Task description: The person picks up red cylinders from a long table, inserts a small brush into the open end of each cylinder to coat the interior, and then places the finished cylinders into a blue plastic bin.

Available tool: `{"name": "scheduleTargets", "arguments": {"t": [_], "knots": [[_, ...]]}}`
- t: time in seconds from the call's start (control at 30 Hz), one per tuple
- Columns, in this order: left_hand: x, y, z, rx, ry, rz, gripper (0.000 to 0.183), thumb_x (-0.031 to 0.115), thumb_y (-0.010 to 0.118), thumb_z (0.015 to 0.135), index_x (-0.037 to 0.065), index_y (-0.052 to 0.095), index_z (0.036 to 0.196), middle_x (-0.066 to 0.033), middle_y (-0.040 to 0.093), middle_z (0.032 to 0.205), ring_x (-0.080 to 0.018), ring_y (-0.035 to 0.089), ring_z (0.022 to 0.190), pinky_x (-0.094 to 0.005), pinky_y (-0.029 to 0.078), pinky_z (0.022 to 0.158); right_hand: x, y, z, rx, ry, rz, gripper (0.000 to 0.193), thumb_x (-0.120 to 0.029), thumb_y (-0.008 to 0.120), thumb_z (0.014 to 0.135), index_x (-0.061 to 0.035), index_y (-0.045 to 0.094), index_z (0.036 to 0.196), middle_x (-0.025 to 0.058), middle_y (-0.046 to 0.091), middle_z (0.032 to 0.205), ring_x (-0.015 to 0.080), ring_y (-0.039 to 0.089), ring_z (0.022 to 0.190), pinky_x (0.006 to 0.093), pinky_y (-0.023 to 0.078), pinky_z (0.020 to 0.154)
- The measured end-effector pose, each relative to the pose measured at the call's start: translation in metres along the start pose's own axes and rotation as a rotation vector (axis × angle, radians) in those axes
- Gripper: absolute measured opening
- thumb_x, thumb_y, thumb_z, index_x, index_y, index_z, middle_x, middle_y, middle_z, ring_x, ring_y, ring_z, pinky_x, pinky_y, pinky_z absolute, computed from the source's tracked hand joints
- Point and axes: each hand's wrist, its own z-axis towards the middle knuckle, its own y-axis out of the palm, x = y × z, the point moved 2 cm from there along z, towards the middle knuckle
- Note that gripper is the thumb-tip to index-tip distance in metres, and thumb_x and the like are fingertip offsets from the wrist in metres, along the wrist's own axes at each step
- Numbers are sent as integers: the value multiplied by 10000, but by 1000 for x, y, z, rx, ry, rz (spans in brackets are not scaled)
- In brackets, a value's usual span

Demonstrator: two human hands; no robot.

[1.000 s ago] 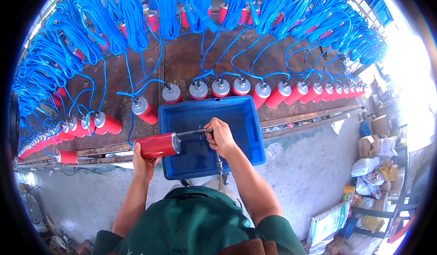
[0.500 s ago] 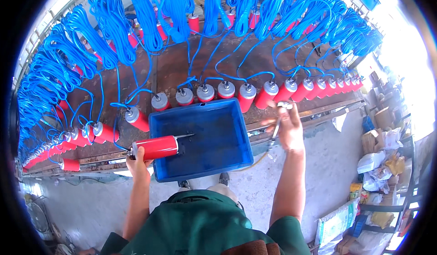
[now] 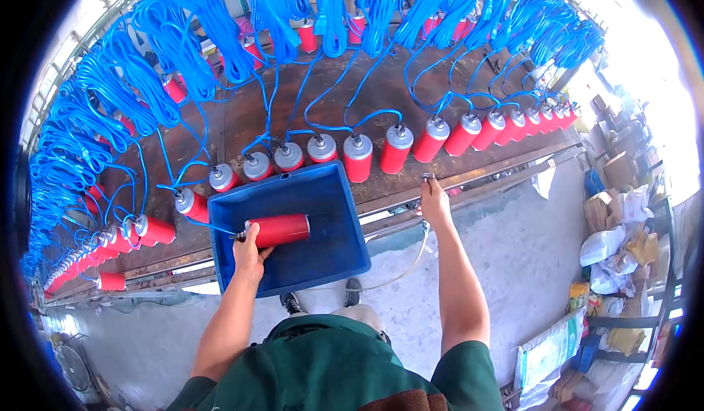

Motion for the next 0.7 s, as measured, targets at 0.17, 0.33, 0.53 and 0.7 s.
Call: {"name": "scheduleTargets", "arguments": {"t": [0.17,0.33,0.53,0.7], "knots": [[-10,-19,7,-22,-99,8,589,251,810,972,73,538,1463,-148,641,1420,-322,657,1278,-503,603,993,16,3,33,-69,-91,-269,269,-257,609,1106,5,666,1102,163,720,774,223,743,605,391,593,562],[-19,-27,6,0,-154,1,460,131,730,983,16,573,1400,-147,645,1382,-315,620,1277,-547,507,1129,55,5,76,136,-270,-587,224,-221,616,1067,-24,690,990,195,732,776,343,769,721,466,575,678],[14,-34,-44,-77,-116,153,531,152,680,1025,-36,519,1495,-160,582,1455,-310,586,1330,-516,497,1143,23,46,83,153,-128,-674,207,-256,645,1029,-65,692,1092,212,779,1036,438,751,1007,516,587,856],[3,-40,-51,-243,175,667,682,250,727,1022,-72,497,1578,-236,589,1569,-299,657,1320,-373,530,1074,27,52,98,121,-46,-666,219,-244,644,1003,-78,683,1139,239,768,1127,462,730,1086,548,577,920]]}}
